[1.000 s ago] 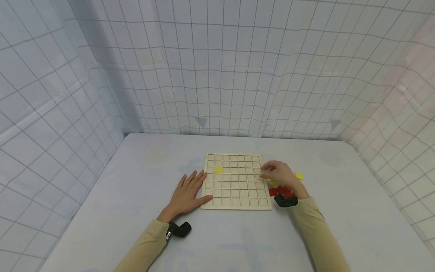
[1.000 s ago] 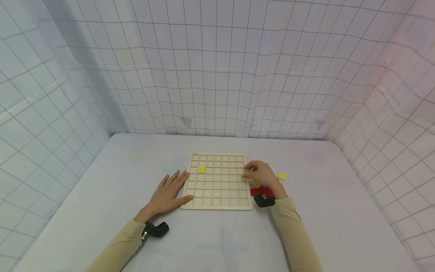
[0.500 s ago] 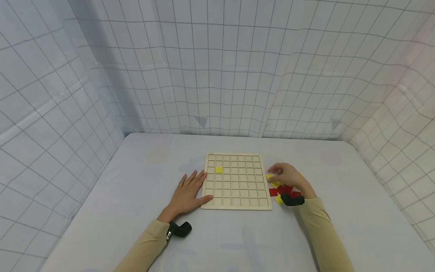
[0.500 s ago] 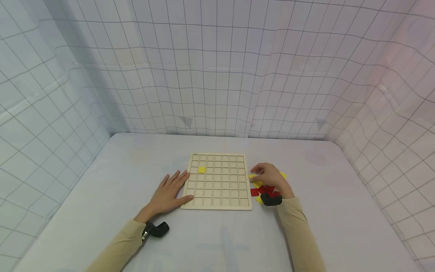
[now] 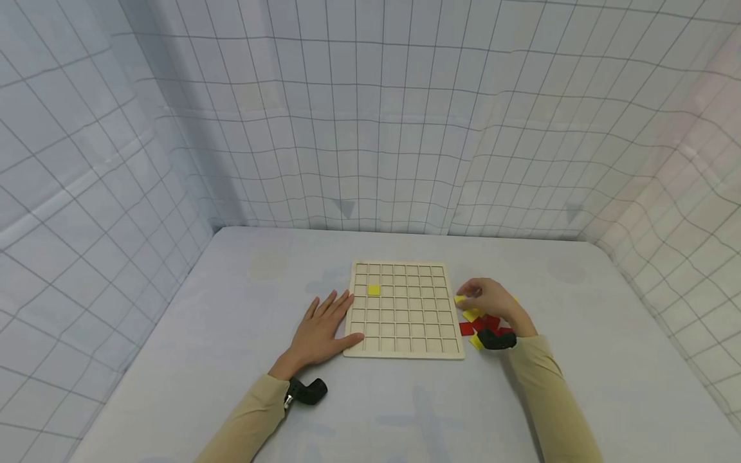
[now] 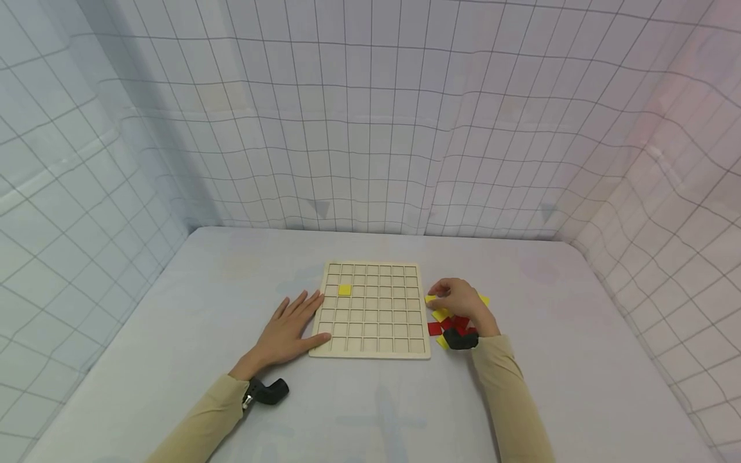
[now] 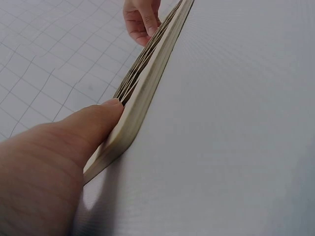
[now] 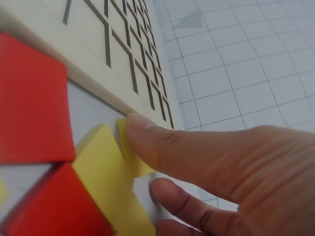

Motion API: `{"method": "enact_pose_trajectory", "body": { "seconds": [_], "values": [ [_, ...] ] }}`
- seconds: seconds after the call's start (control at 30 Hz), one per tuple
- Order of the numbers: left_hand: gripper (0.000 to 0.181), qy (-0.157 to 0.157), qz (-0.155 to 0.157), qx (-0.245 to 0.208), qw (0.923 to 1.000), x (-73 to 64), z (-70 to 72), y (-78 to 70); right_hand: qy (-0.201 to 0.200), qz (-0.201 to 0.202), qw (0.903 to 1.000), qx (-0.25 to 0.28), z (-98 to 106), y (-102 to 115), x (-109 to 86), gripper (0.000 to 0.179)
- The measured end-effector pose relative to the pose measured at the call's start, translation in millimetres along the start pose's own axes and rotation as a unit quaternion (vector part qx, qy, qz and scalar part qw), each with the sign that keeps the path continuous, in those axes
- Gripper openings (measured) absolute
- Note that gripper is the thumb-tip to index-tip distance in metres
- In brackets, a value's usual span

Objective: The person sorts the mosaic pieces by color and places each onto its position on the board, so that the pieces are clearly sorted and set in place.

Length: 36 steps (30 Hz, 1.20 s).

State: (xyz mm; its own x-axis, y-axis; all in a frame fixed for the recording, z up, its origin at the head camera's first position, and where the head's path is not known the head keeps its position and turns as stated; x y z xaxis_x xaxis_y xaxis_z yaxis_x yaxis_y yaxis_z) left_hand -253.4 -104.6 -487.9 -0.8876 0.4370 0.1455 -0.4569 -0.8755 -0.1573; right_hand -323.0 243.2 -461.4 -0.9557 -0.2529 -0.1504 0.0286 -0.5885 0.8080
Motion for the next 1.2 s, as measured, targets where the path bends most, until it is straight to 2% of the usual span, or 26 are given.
{"method": "enact_pose_trajectory", "body": {
  "seconds": [0.67, 0.9, 1.2],
  "values": [
    [0.087, 0.004, 0.000, 0.005, 1.0000, -1.1, 2.0, -1.5, 0.008, -0.016, 0.9998, 0.000, 0.9, -1.0, 1.5, 0.021],
    [0.087, 0.005, 0.002, 0.005, 1.0000, -0.6, 0.9, -1.0, -0.001, 0.000, 1.0000, -0.007, 1.6, -1.4, 2.5, 0.019],
    [0.087, 0.004, 0.000, 0.007, 1.0000, -0.1, -1.5, 0.3, -0.011, 0.005, 0.9999, 0.012, 3.6, -3.8, 3.4, 0.016]
  ]
}}
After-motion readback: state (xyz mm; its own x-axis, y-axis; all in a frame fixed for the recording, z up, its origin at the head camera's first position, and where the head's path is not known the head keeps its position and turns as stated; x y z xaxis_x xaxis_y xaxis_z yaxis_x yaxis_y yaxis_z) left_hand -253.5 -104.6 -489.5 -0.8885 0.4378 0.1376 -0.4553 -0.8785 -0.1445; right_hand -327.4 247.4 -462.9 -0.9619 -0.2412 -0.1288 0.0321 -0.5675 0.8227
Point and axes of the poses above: each hand's wrist, its own x-axis towards the middle knuckle, its own z-axis out of the back of the hand, y = z × x, the point moved 5 cm from there along x, towards the middle knuckle, and after that the axes turned 11 degrees about x, right-handed, at the moved point
